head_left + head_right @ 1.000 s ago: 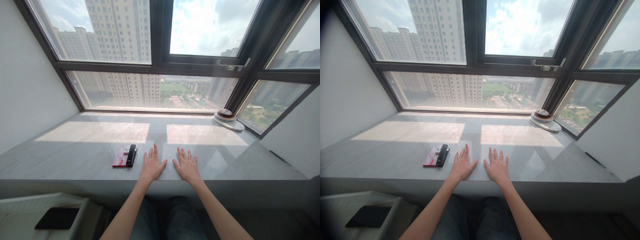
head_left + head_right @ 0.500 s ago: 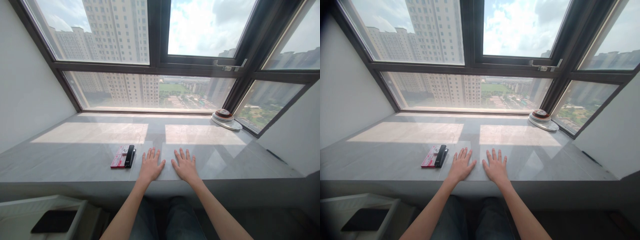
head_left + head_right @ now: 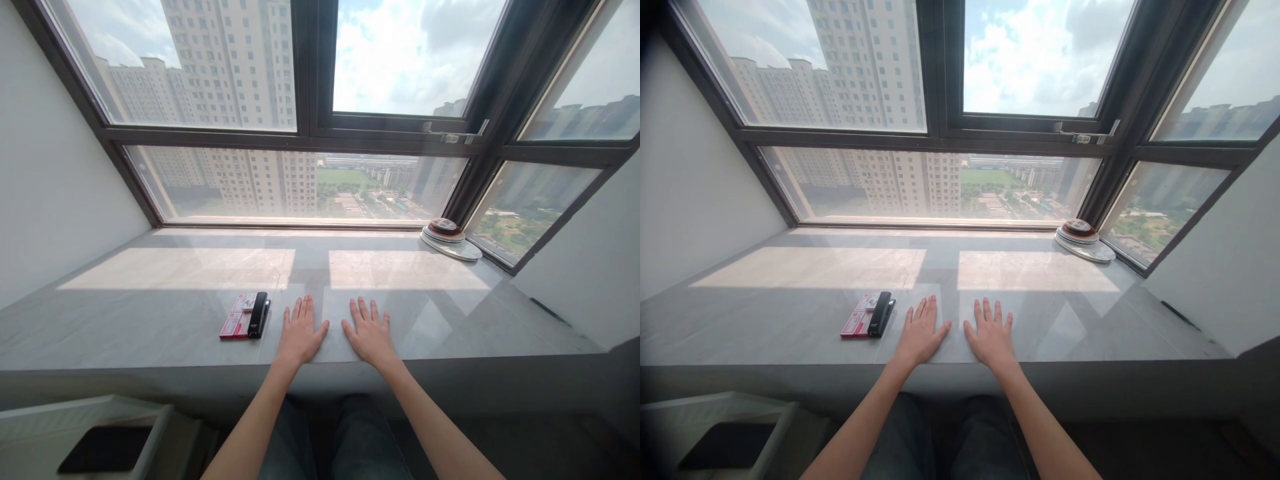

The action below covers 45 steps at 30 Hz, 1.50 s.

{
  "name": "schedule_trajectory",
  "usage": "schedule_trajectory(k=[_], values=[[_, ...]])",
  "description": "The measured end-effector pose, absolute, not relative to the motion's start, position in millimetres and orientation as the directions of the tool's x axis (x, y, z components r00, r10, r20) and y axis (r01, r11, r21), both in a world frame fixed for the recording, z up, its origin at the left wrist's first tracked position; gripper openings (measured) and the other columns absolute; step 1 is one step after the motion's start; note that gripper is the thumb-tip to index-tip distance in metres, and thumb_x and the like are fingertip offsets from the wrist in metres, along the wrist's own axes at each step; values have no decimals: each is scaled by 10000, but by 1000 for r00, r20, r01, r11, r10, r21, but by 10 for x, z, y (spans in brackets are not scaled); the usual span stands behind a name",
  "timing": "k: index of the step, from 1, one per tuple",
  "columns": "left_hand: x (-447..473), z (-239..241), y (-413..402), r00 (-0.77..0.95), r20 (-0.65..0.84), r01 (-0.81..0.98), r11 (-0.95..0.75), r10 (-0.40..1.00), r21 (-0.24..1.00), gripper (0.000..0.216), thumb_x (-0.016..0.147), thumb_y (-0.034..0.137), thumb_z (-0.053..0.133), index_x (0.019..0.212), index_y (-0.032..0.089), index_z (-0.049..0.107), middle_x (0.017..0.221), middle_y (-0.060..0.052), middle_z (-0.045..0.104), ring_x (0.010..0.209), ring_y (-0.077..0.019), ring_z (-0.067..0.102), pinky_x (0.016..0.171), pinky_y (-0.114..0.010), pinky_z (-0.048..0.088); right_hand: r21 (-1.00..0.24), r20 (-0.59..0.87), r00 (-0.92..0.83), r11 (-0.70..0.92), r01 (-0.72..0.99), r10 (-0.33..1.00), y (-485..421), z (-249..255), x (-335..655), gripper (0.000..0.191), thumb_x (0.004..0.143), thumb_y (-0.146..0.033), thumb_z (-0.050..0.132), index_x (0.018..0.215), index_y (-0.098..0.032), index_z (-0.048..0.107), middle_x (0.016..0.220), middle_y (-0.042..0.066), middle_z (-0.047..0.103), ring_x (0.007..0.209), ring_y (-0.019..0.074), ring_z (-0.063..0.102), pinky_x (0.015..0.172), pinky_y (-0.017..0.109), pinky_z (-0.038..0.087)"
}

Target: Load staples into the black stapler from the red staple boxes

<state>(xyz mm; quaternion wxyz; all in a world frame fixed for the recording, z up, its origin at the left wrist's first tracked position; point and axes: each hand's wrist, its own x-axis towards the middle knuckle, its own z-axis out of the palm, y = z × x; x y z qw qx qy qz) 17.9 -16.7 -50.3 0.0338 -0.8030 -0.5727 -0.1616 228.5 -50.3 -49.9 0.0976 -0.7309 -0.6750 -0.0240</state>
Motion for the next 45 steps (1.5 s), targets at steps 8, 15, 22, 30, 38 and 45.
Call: schedule_trajectory(k=[8, 15, 22, 30, 38, 45], values=[[181, -512, -162, 295, 300, 928, -346, 907, 136, 735, 996, 609, 262, 1616, 225, 172, 1667, -69, 218, 1544, -281, 144, 1237, -518, 112, -95, 133, 100, -88, 992, 986, -518, -456, 2268, 727, 997, -648, 221, 1629, -311, 92, 1692, 11, 87, 1538, 337, -18, 1184, 600, 10], [183, -493, -171, 286, 291, 930, -338, 913, 144, 783, 992, 611, 281, 1625, 195, 82, 1668, -91, 208, 1544, -280, 141, 1237, -513, 106, -96, 120, 100, -89, 991, 988, -527, -425, 2256, 723, 998, -649, 220, 1628, -321, 84, 1692, 12, 90, 1539, 329, -10, 1184, 599, 12], [193, -440, -201, 277, 299, 928, -335, 913, 162, 774, 1001, 553, 315, 1623, 234, -17, 1668, -85, 213, 1539, -289, 158, 1226, -538, 119, -120, 141, 112, -96, 988, 984, -540, -401, 2252, 740, 1000, -633, 255, 1629, -310, 35, 1692, 17, 81, 1540, 318, 2, 1189, 588, 12], [199, -452, -188, 294, 273, 926, -344, 916, 154, 611, 1004, 573, 292, 1574, 354, 291, 1664, -18, 237, 1537, -307, 154, 1220, -580, 98, -119, 113, 101, -87, 989, 988, -552, -369, 2240, 668, 999, -622, 270, 1609, -356, 204, 1689, -2, 110, 1536, 340, 6, 1180, 602, 7], [210, -427, -291, 297, 267, 930, -341, 917, 136, 617, 1010, 556, 299, 1582, 326, 282, 1668, -31, 223, 1538, -314, 152, 1223, -594, 95, -226, 153, 183, -146, 963, 971, -479, -273, 2016, 634, 967, -515, 420, 1531, -225, 410, 1565, 162, 369, 1445, 392, 238, 1168, 606, 35], [133, -416, -753, 389, 256, 899, -425, 885, 104, 657, 992, 367, 395, 1611, 298, 186, 1654, -35, 263, 1553, -317, 77, 1239, -600, 83, -544, 247, 24, 118, 830, 969, -211, 104, 854, 639, 962, -520, 464, 1526, -241, 354, 1343, 144, 567, 1245, 350, 476, 1140, 595, 156]])
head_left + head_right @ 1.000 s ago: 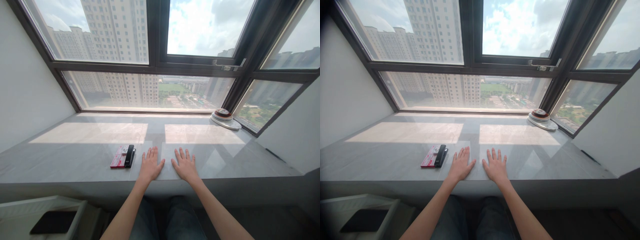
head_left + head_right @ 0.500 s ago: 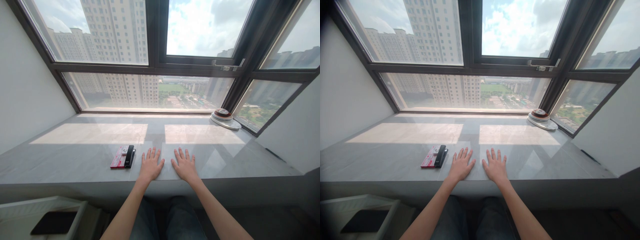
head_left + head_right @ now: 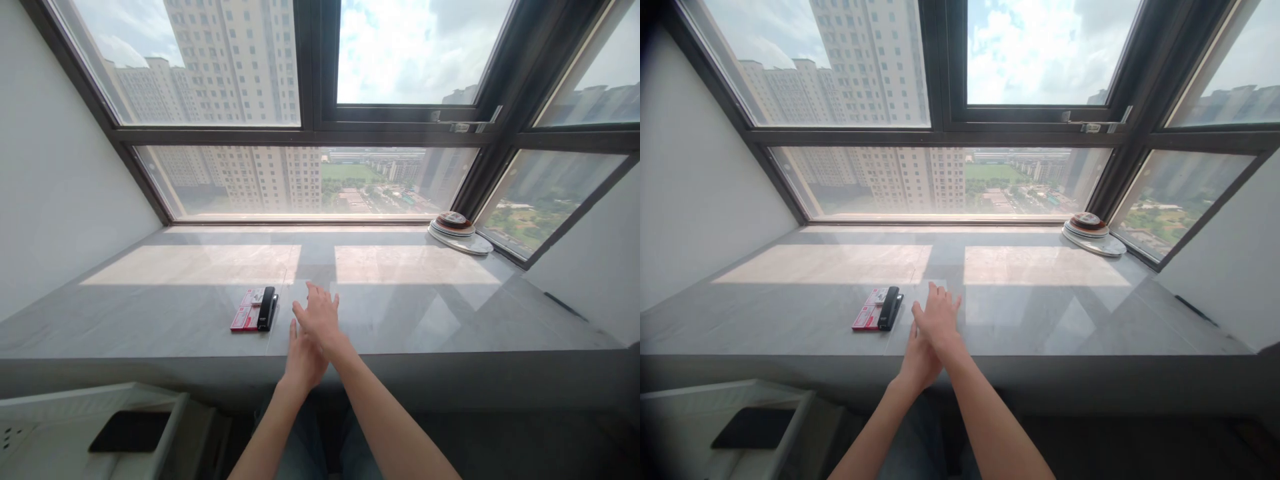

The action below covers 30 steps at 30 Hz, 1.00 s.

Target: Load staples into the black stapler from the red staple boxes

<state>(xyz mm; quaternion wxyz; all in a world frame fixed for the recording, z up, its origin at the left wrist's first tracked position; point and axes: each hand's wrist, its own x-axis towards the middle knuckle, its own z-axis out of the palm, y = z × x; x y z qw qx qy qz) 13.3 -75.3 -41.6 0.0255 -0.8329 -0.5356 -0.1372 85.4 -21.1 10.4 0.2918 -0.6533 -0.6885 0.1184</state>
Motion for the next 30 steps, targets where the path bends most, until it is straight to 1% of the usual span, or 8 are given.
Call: schedule_trajectory(k=[3, 6, 9, 12, 18, 22, 26, 30], values=[[31, -447, -1006, 375, 277, 892, -426, 885, 152, 638, 1017, 324, 341, 1619, 305, 129, 1653, -19, 266, 1553, -267, 119, 1254, -542, 153, -616, 219, -65, 189, 765, 974, -76, 207, 312, 736, 948, -597, 475, 1553, -231, 273, 1381, 169, 516, 1237, 368, 484, 1041, 545, 312], [-107, -455, -1258, 399, 270, 873, -453, 876, 181, 642, 1021, 360, 349, 1617, 333, 113, 1649, 5, 273, 1542, -247, 183, 1254, -498, 209, -626, 151, -74, 153, 765, 986, 57, 243, 6, 741, 926, -609, 520, 1513, -205, 317, 1381, 195, 480, 1226, 389, 486, 989, 548, 351], [-199, -389, -1457, 423, 234, 869, -465, 875, 169, 620, 992, 364, 409, 1591, 344, 252, 1588, 4, 401, 1510, -266, 278, 1241, -490, 230, -605, 114, -97, 146, 782, 989, 155, 235, 24, 581, 908, -555, 569, 1350, -184, 497, 1330, 181, 508, 1191, 360, 500, 964, 516, 384], [-183, -259, -1525, 333, 254, 896, -388, 908, 214, 492, 1001, 302, 365, 1482, 337, 460, 1485, -9, 527, 1412, -258, 422, 1193, -474, 306, -568, 163, -148, 216, 794, 975, 174, 217, 347, 469, 893, -431, 599, 1304, -209, 563, 1297, 135, 562, 1174, 321, 505, 948, 456, 408], [43, -78, -1253, 189, 338, 919, -287, 922, 270, 374, 1014, 356, 390, 1298, 305, 629, 1145, -84, 646, 1061, -265, 574, 917, -415, 470, -526, 222, -161, 258, 810, 961, -80, 196, 1316, 510, 886, -152, 515, 1352, -341, 598, 1297, 11, 643, 1215, 242, 523, 1107, 430, 295], [213, -121, -985, 193, 358, 919, -296, 914, 261, 418, 1017, 419, 391, 1381, 321, 571, 1321, -88, 586, 1171, -282, 520, 968, -435, 446, -553, 313, -58, 232, 800, 948, -269, 124, 1635, 417, 902, -240, 563, 1300, -333, 646, 1340, 24, 633, 1266, 242, 523, 1182, 475, 211], [323, -207, -804, 283, 336, 909, -363, 898, 203, 465, 1020, 475, 360, 1457, 369, 479, 1538, -22, 451, 1395, -312, 358, 1160, -552, 267, -597, 359, 58, 181, 782, 932, -295, 49, 1606, 325, 884, -317, 633, 1200, -294, 701, 1234, 44, 692, 1168, 237, 594, 1185, 461, 229], [328, -234, -709, 262, 300, 916, -334, 917, 222, 487, 1032, 523, 278, 1482, 406, 423, 1574, 17, 420, 1445, -302, 317, 1189, -637, 150, -738, 404, 185, 200, 644, 896, -195, 68, 1554, 277, 860, -342, 644, 1114, -276, 737, 1153, 38, 728, 1067, 232, 646, 1115, 415, 357]])
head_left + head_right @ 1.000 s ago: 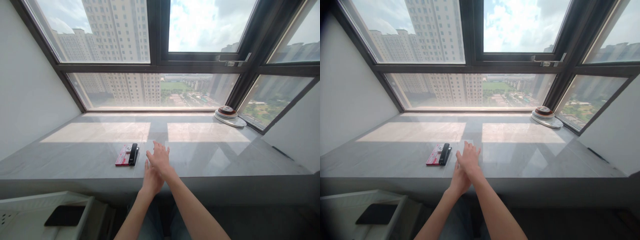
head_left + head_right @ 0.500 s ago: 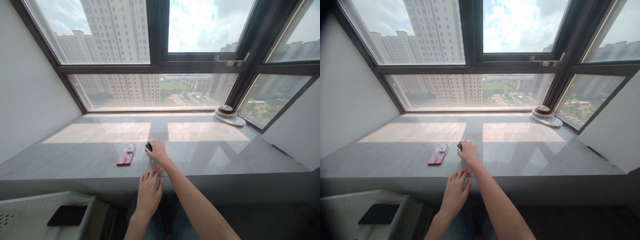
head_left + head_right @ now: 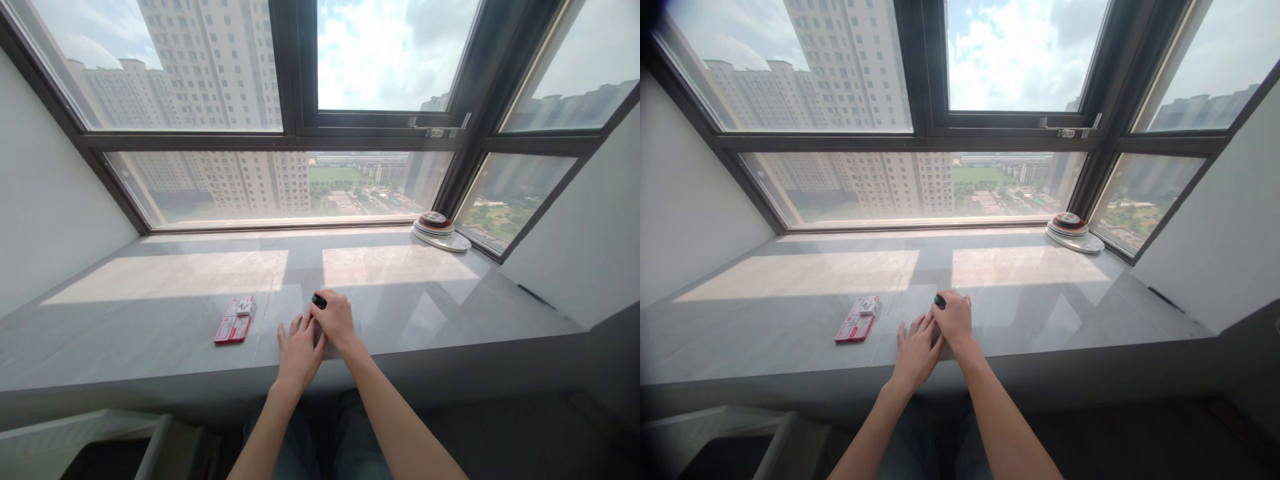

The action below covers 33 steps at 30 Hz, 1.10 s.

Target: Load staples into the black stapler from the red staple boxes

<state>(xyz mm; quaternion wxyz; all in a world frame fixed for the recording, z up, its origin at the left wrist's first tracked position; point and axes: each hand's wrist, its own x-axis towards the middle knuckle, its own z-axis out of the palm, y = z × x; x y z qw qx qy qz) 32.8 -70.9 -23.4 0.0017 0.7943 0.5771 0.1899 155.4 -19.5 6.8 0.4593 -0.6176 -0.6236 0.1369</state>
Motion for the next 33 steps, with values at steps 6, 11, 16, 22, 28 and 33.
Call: schedule_trajectory(k=[6, 11, 16, 22, 28, 33], values=[[248, -213, -621, 233, 319, 918, -316, 919, 240, 490, 1033, 514, 292, 1472, 364, 449, 1578, -11, 422, 1423, -280, 371, 1216, -629, 63, -955, 170, 555, 275, -112, 815, -5, 9, 1939, 437, 848, -505, 624, 1145, -188, 672, 1122, 86, 739, 994, 226, 690, 825, 330, 555], [178, -184, -554, 258, 321, 899, -348, 911, 267, 436, 1034, 464, 344, 1421, 325, 487, 1534, -27, 480, 1432, -264, 373, 1218, -642, 15, -872, -102, 585, 210, -441, 804, -17, -278, 2330, 404, 882, -507, 516, 1131, -194, 574, 1178, 113, 702, 1027, 233, 702, 785, 350, 603], [-173, -121, -521, 27, 459, 952, -163, 888, 260, 425, 1012, 380, 413, 1401, 239, 512, 1586, -74, 388, 1492, -293, 249, 1222, -632, 29, -864, -152, 557, 164, -476, 817, -239, -437, 2479, 381, 897, -537, 510, 1130, -236, 532, 1147, 60, 682, 1027, 211, 703, 855, 375, 615], [-740, -245, -647, -244, 520, 961, 131, 818, 244, 410, 966, 360, 503, 1323, 185, 605, 1589, -142, 325, 1459, -383, 246, 1181, -673, 110, -945, -91, 489, 79, -316, 868, -587, -505, 2576, 448, 871, -488, 621, 1243, -263, 517, 1111, 43, 673, 951, 202, 714, 780, 334, 631], [-597, -202, -730, 145, 362, 846, -305, 921, 438, 281, 950, 332, 548, 1191, 331, 691, 1198, -46, 670, 1103, -265, 585, 995, -429, 461, -938, -49, 184, -109, 328, 982, -648, -407, 2449, 337, 891, -489, 580, 1050, -207, 673, 718, 13, 679, 511, 121, 555, 460, 215, 412], [-47, -134, -633, 341, 333, 616, -476, 879, 628, 373, 864, 328, 689, 1236, 317, 664, 1078, -37, 702, 995, -232, 627, 928, -367, 489, -892, -128, -87, -76, 446, 988, -543, -319, 2216, 322, 923, -472, 545, 902, -183, 685, 593, -2, 638, 473, 111, 493, 475, 217, 337]])
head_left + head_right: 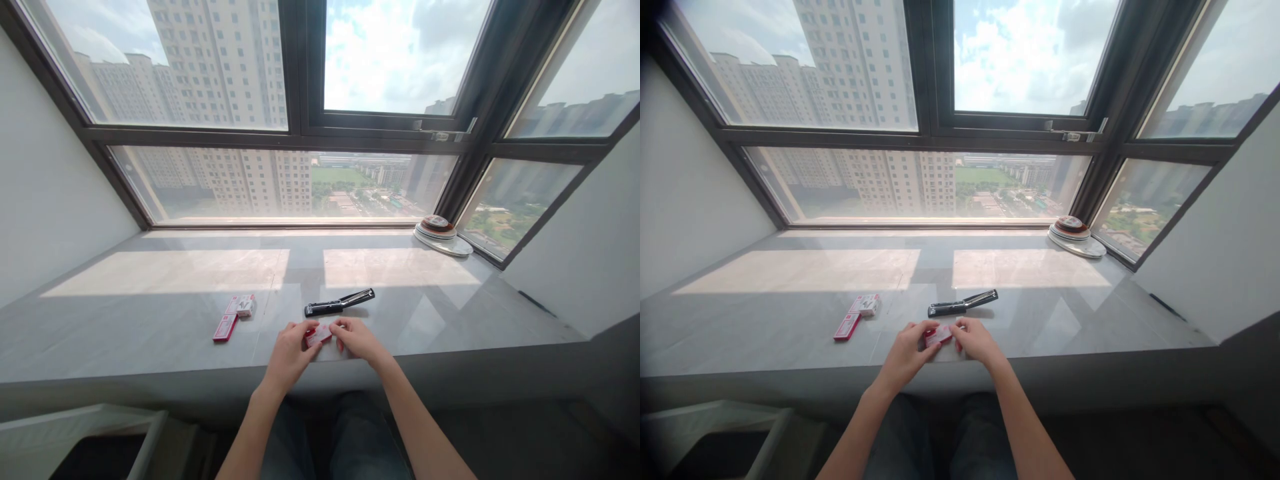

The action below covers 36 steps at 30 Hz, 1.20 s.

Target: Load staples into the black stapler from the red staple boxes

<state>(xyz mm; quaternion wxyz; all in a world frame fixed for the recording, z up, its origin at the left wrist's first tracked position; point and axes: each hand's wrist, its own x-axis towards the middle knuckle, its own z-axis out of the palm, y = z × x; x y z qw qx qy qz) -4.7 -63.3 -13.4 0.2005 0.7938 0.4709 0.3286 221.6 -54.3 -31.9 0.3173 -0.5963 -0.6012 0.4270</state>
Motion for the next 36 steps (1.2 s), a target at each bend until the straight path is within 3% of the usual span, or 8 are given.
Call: schedule_trajectory(k=[6, 12, 16, 20, 25, 28, 31, 36], values=[[155, -195, -476, 384, 341, 527, -507, 858, 682, 503, 800, 341, 769, 1285, 324, 637, 1069, -29, 708, 1014, -230, 625, 948, -370, 486, -881, -135, -75, -85, 466, 988, -413, -328, 2362, 315, 868, -447, 626, 748, -157, 650, 572, -9, 580, 517, 108, 474, 496, 216, 308], [73, -266, -474, 352, 341, 462, -478, 872, 747, 434, 846, 313, 714, 1273, 314, 633, 1089, -28, 687, 1000, -206, 643, 962, -361, 510, -843, -174, 3, -151, 516, 985, -451, -341, 2735, 350, 914, -482, 552, 811, -158, 636, 537, -18, 550, 450, 106, 415, 470, 232, 278], [82, -277, -473, 347, 357, 451, -488, 867, 747, 528, 835, 275, 715, 1343, 326, 582, 1102, -19, 688, 1013, -208, 645, 981, -373, 511, -798, -73, 76, -104, 593, 994, -511, -192, 2802, 276, 883, -435, 618, 946, -170, 666, 602, -12, 594, 552, 134, 506, 547, 235, 321], [88, -270, -467, 352, 366, 461, -500, 861, 733, 549, 823, 255, 715, 1350, 324, 577, 1109, -20, 687, 1024, -215, 639, 971, -374, 513, -567, 97, -159, 186, 802, 983, -478, 110, 2562, 189, 874, -357, 626, 983, -256, 742, 728, -2, 666, 695, 157, 583, 617, 244, 330], [83, -268, -467, 345, 368, 471, -498, 864, 728, 539, 806, 255, 719, 1327, 319, 595, 1074, -23, 697, 1001, -219, 640, 940, -362, 515, -304, -51, -417, 384, 872, 907, -236, 361, 2216, 137, 752, -212, 685, 807, -270, 795, 795, 35, 723, 767, 204, 624, 628, 264, 317], [75, -260, -470, 340, 361, 474, -490, 868, 732, 518, 796, 267, 726, 1299, 314, 612, 1052, -27, 693, 981, -215, 643, 926, -354, 514, -311, -78, -473, 429, 848, 878, -128, 402, 2139, 125, 690, -156, 710, 734, -248, 782, 702, 36, 698, 701, 202, 611, 627, 260, 325], [72, -245, -475, 336, 351, 489, -480, 874, 728, 502, 797, 289, 724, 1287, 307, 617, 1033, -33, 686, 987, -225, 636, 924, -365, 510, -336, -64, -518, 471, 816, 853, -134, 408, 2174, 115, 753, -185, 694, 810, -244, 775, 743, 28, 705, 704, 187, 600, 635, 248, 343], [90, -220, -490, 336, 331, 493, -464, 882, 736, 514, 802, 267, 696, 1306, 311, 605, 1064, -40, 680, 991, -234, 629, 949, -391, 503, -612, 134, -456, 435, 660, 880, -309, 253, 2471, 148, 890, -243, 584, 951, -221, 718, 863, 19, 684, 744, 165, 561, 671, 242, 389]])
